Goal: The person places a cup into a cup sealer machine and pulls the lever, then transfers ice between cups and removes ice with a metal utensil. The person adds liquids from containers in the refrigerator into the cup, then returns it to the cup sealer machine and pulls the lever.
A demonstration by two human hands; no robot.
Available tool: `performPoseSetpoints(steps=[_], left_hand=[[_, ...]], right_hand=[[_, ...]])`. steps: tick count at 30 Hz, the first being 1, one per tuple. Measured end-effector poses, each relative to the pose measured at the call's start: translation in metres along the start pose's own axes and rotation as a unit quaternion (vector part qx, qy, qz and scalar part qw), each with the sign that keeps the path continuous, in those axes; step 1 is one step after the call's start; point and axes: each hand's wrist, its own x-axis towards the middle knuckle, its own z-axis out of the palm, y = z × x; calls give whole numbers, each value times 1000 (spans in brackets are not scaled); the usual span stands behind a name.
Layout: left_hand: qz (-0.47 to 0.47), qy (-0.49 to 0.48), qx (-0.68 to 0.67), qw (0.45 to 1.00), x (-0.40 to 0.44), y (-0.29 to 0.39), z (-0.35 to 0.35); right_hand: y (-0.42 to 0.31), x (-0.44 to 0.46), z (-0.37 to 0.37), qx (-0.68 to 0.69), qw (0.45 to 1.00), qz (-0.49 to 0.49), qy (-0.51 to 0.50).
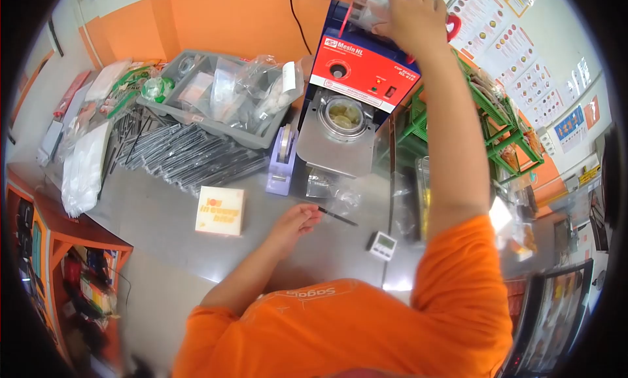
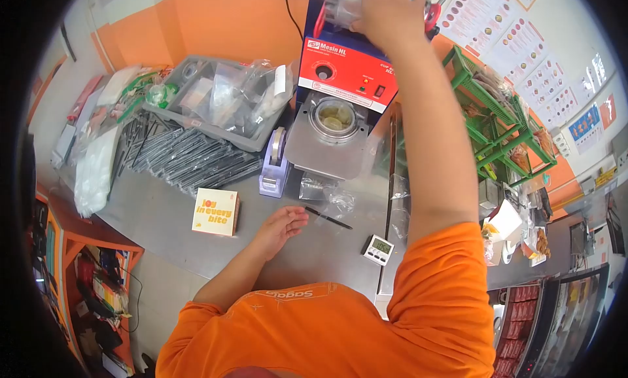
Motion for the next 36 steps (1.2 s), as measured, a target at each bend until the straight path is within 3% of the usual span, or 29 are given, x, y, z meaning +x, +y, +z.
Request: performPoseSetpoints(steps=[1,3,5,7,8,10,13,21,26,30,32,36], left_hand=[[-2,1,-3,1000,1,-1,-1],[9,6,0,1000,8,0,-1],[17,-8,7,1000,14,0,4],[26,-22,15,999,18,-1,6],[35,-42,40,998,20,-2,6],[43,-64,60,995,24,-4,7],[38,-61,62,996,29,-5,6],[33,-54,102,993,22,-9,4],[38,-31,111,993,18,-13,-5],[46,-24,117,992,16,-13,-4],[53,-28,128,990,14,-16,-7],[63,-30,133,989,17,-21,-4]], right_hand=[[-6,-8,21,-34,986,-14,161],[-18,-27,66,-14,964,23,265],[-37,-54,104,115,960,-15,257],[-48,-89,126,149,982,-53,108],[-46,-98,125,146,982,-51,107],[-40,-114,123,351,935,-53,6],[-37,-135,118,342,937,-32,-71],[-54,-175,192,410,912,8,-6],[-58,-185,199,313,941,-79,104],[-63,-191,176,302,946,-53,106],[-58,-191,166,335,942,-15,-31],[-57,-178,167,343,939,-21,25]])
